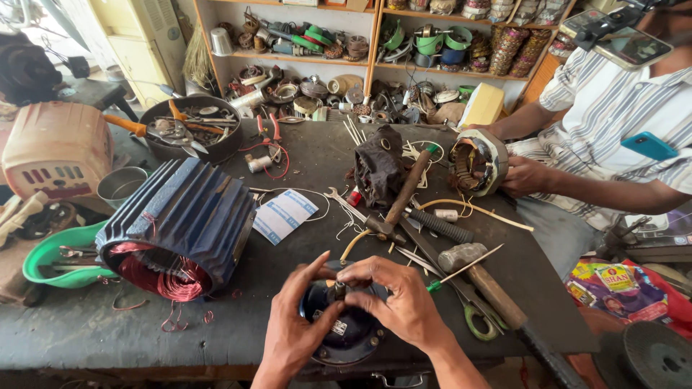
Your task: The person uses a metal file to smooth the edge of a circular motor component, then uses a hammer to tap it into place. They then use a screwdriver to tighten screws on the component's base.
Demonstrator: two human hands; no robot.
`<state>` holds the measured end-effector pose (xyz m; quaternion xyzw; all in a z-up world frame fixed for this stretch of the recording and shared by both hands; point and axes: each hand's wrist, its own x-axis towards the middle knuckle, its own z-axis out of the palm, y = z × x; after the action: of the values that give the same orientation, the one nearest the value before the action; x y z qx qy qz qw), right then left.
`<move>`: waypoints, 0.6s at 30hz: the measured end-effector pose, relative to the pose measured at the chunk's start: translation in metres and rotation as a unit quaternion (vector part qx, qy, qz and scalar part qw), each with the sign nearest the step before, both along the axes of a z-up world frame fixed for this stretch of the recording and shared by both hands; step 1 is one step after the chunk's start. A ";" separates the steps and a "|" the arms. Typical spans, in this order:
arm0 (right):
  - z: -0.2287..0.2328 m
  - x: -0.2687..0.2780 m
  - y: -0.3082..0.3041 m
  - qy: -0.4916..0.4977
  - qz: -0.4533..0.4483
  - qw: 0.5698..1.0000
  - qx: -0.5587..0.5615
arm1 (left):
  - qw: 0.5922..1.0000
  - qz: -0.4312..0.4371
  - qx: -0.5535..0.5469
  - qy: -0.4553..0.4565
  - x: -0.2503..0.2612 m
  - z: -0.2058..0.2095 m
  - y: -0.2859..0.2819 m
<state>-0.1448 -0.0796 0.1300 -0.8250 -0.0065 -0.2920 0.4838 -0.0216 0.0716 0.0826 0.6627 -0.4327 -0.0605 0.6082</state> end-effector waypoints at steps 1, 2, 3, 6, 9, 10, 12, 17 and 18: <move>-0.003 0.001 0.000 0.001 -0.022 1.000 -0.008 | 0.999 -0.017 0.018 0.025 -0.002 0.003 -0.001; -0.005 0.003 -0.001 0.000 -0.045 0.999 -0.016 | 0.999 -0.020 0.021 0.032 -0.003 0.006 -0.004; -0.007 0.005 -0.002 -0.003 -0.048 0.999 -0.010 | 0.999 -0.022 0.025 0.039 -0.004 0.009 -0.007; -0.016 0.008 -0.003 -0.009 -0.066 0.998 0.018 | 0.999 -0.004 0.019 0.048 -0.006 0.012 -0.013; -0.028 0.011 -0.001 -0.006 -0.102 0.992 0.070 | 0.998 0.004 -0.025 0.049 -0.008 0.012 -0.015; -0.032 0.013 0.000 -0.002 -0.114 0.989 0.094 | 0.998 0.007 -0.045 0.050 -0.008 0.011 -0.014; -0.038 0.015 0.002 0.000 -0.122 0.985 0.124 | 0.997 0.002 -0.070 0.033 -0.010 0.012 -0.013; -0.050 0.015 0.001 -0.030 -0.073 0.986 0.148 | 0.996 0.005 -0.090 0.011 -0.010 0.014 -0.010; -0.053 0.015 0.001 -0.033 -0.065 0.984 0.163 | 0.996 0.007 -0.086 0.007 -0.009 0.014 -0.010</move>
<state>-0.1300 -0.0790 0.0774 -0.7233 0.0791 -0.3473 0.5915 -0.0302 0.0614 0.0970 0.6106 -0.4276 -0.0232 0.6661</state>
